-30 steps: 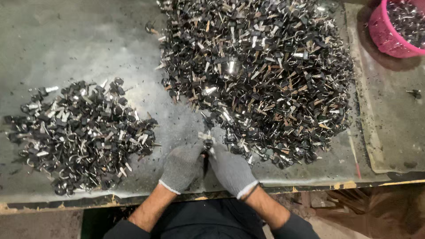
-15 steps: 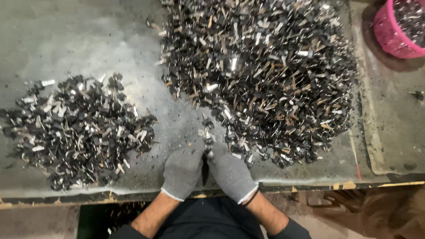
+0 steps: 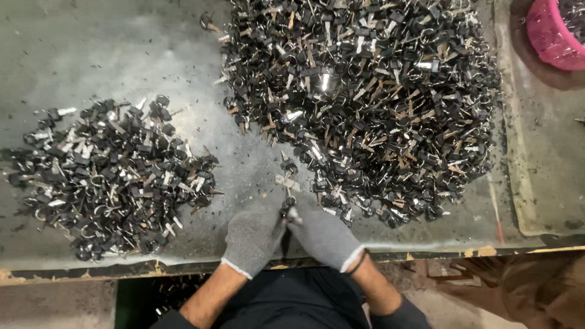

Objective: The person, wearing gray gloves, picks small metal components one at a time from a large pile on a workbench and places them into a separate pile to the left, continuously sorting through the heap. A pink basket holding more of the same parts sits at the side of the bench.

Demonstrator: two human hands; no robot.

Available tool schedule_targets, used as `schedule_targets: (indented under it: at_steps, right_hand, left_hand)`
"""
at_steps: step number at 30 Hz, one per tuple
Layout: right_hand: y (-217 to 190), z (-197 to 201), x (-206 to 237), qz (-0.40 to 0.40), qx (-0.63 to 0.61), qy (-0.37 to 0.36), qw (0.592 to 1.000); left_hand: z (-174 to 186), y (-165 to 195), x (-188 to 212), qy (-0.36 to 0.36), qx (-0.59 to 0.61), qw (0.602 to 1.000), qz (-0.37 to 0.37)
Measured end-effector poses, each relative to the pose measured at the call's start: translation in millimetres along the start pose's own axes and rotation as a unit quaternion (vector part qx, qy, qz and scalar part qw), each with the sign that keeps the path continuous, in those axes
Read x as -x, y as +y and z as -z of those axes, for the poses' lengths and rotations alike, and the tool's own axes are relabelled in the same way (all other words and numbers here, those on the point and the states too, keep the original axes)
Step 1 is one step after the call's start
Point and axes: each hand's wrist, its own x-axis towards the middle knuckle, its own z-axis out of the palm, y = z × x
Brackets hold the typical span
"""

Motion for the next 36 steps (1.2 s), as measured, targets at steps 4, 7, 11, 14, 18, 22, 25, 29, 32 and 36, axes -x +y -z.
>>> schedule_targets:
  at_steps: [4,7,11,14,18,22,25,29,32,36]
  right_hand:
    - [-0.6,0.5,13.6,-0.061,-0.042,-0.052,0.996]
    - [-4.5,-14.8,16.3,-0.072,0.001,-0.086,0.994]
    - [1.4,-28.6,10.3,0.063,0.064,0.054,0.994]
    - [12.8,-29.0,10.0,-0.183,0.024,0.005,0.983]
    - [20.2,-24.6,11.9,-0.111,-0.001,0.047,0.993]
    - [15.1,-16.9,2.4,-0.065,-0.019,0.025,0.997]
    - [9.5,-12.2,-7.5,-0.026,-0.006,0.038,0.999]
    - [1.7,-22.1,-9.2,-0.097,0.168,0.094,0.976]
    - [-1.0,-35.9,-5.8,-0.098,0.208,0.078,0.970]
    - [5.9,-35.8,-6.8,-0.072,0.167,0.076,0.980]
  left_hand:
    - [18.7,-10.7,-8.8,-0.009,0.037,0.998,-0.056]
    - [12.0,-19.7,-24.9,-0.003,0.085,0.989,-0.120]
    - [-7.4,-20.0,-41.6,-0.070,0.172,0.981,-0.054]
    - [-8.8,-19.9,-36.4,-0.115,0.141,0.980,0.082]
    - [-3.1,-22.2,-21.5,-0.082,0.091,0.989,0.080]
    - [-8.9,-20.6,-20.5,-0.035,0.051,0.998,-0.010]
    - [-14.8,-21.3,-23.2,-0.049,0.022,0.998,-0.022]
    - [-20.1,-27.2,-19.2,-0.072,-0.010,0.995,-0.062]
    - [-24.5,-27.6,-13.1,0.002,-0.015,0.992,-0.125]
    - [-23.6,-19.2,-13.2,-0.023,-0.065,0.990,-0.122]
